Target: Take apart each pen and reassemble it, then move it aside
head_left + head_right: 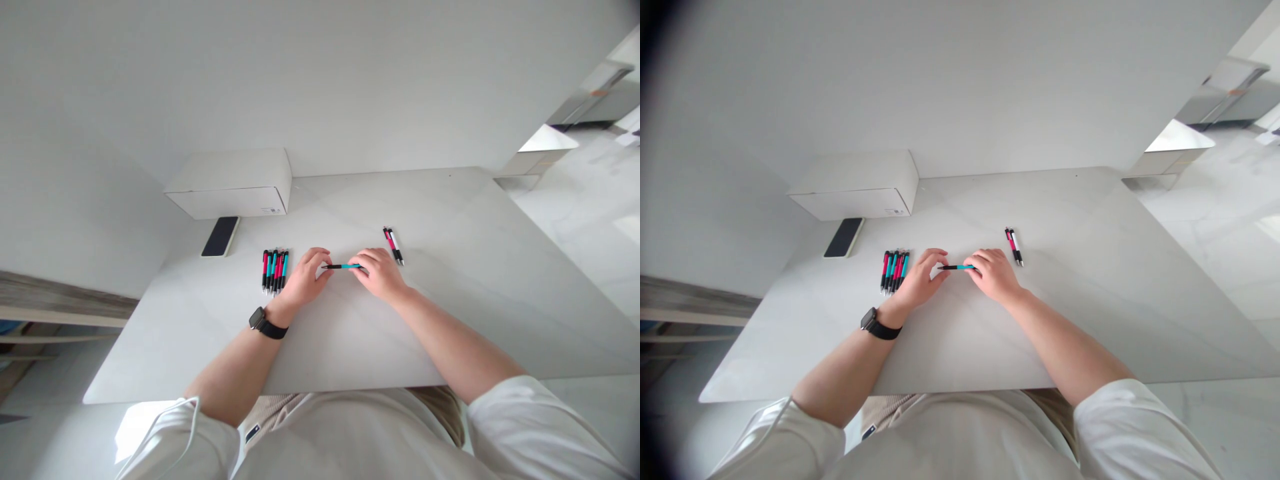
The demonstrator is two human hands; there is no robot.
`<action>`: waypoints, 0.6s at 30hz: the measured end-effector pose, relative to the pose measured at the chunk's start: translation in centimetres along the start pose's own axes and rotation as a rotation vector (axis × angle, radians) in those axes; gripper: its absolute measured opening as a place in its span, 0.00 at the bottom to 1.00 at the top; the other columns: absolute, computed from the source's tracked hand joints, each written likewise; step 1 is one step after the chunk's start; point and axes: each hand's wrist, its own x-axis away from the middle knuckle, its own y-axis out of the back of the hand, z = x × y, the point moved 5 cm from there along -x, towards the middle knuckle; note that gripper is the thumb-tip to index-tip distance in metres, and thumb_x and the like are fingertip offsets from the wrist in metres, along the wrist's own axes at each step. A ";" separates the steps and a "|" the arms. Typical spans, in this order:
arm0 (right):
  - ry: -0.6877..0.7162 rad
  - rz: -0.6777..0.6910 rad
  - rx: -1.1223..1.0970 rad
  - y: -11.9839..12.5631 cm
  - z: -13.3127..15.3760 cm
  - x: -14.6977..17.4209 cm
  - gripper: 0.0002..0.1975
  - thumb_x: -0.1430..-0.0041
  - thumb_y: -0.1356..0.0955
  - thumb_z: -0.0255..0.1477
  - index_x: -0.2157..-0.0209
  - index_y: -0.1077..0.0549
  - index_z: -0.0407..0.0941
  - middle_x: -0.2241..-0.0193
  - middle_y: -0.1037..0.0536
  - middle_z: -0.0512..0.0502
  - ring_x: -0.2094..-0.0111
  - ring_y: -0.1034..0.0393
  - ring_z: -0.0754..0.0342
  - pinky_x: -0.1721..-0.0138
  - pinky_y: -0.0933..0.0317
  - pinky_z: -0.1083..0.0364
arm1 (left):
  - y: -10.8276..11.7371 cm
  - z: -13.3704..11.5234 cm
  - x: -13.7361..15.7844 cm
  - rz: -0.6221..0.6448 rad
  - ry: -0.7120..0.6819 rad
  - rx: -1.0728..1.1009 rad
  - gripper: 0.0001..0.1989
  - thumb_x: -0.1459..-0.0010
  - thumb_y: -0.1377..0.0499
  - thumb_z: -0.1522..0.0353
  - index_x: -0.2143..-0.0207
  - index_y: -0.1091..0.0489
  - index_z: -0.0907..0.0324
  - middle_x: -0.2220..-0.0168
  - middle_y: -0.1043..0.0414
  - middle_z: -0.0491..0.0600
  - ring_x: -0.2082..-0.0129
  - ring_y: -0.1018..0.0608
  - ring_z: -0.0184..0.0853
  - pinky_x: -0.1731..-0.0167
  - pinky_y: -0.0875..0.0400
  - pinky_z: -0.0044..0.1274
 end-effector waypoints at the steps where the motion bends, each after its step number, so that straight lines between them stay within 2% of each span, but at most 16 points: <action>1: 0.001 -0.002 0.000 0.0 0.0 0.0 0.05 0.32 0.30 0.27 0.57 0.22 0.49 0.60 0.19 0.45 0.58 0.26 0.47 0.50 0.40 0.47 | 0.0 0.0 0.0 -0.004 -0.004 0.005 0.11 0.32 0.39 0.67 0.49 0.29 0.54 0.43 0.30 0.55 0.40 0.27 0.43 0.39 0.30 0.38; 3: 0.002 -0.007 0.001 0.1 0.0 0.0 0.05 0.32 0.30 0.27 0.57 0.22 0.49 0.60 0.19 0.45 0.58 0.26 0.47 0.50 0.40 0.47 | 0.0 0.0 0.0 -0.013 0.000 0.005 0.18 0.35 0.36 0.65 0.44 0.31 0.53 0.43 0.29 0.55 0.40 0.26 0.44 0.40 0.29 0.38; 4: 0.004 -0.009 0.001 0.1 0.0 0.0 0.05 0.32 0.30 0.27 0.57 0.23 0.49 0.60 0.19 0.45 0.58 0.27 0.47 0.50 0.40 0.47 | 0.0 0.1 0.0 -0.012 0.006 0.002 0.18 0.34 0.37 0.64 0.43 0.31 0.52 0.44 0.28 0.55 0.41 0.26 0.43 0.40 0.29 0.38; 8: 0.012 -0.003 0.008 0.0 -0.2 0.0 0.04 0.32 0.30 0.27 0.57 0.23 0.49 0.60 0.19 0.46 0.58 0.27 0.48 0.50 0.41 0.47 | -0.1 0.3 -0.1 0.012 0.010 0.001 0.09 0.28 0.45 0.65 0.53 0.27 0.55 0.46 0.28 0.56 0.43 0.24 0.42 0.40 0.30 0.37; 10: 0.015 -0.004 0.012 0.0 -0.2 0.0 0.04 0.32 0.30 0.27 0.57 0.23 0.49 0.60 0.19 0.46 0.58 0.27 0.48 0.50 0.41 0.47 | 0.0 0.2 -0.1 0.012 0.001 0.012 0.07 0.29 0.44 0.66 0.54 0.27 0.55 0.44 0.29 0.56 0.42 0.25 0.42 0.39 0.30 0.37; 14: 0.016 -0.018 0.008 0.0 -0.3 0.0 0.04 0.32 0.30 0.28 0.57 0.22 0.50 0.60 0.19 0.45 0.58 0.27 0.47 0.50 0.40 0.47 | 0.0 0.1 -0.1 -0.006 0.000 0.019 0.14 0.33 0.37 0.63 0.47 0.30 0.54 0.45 0.28 0.56 0.41 0.26 0.44 0.40 0.30 0.38; 16: 0.015 -0.021 0.009 0.0 -0.3 0.0 0.04 0.31 0.30 0.28 0.57 0.22 0.50 0.60 0.19 0.45 0.58 0.26 0.47 0.50 0.40 0.47 | -0.1 0.2 -0.1 -0.004 0.008 0.013 0.13 0.31 0.41 0.62 0.47 0.29 0.54 0.46 0.27 0.56 0.43 0.25 0.43 0.40 0.29 0.38; 18: 0.015 -0.019 0.011 0.0 -0.2 0.0 0.04 0.32 0.30 0.28 0.57 0.22 0.50 0.60 0.19 0.45 0.58 0.26 0.47 0.50 0.40 0.47 | -0.2 0.3 -0.1 0.004 0.014 0.006 0.10 0.28 0.45 0.63 0.51 0.26 0.54 0.46 0.27 0.56 0.44 0.24 0.42 0.40 0.30 0.38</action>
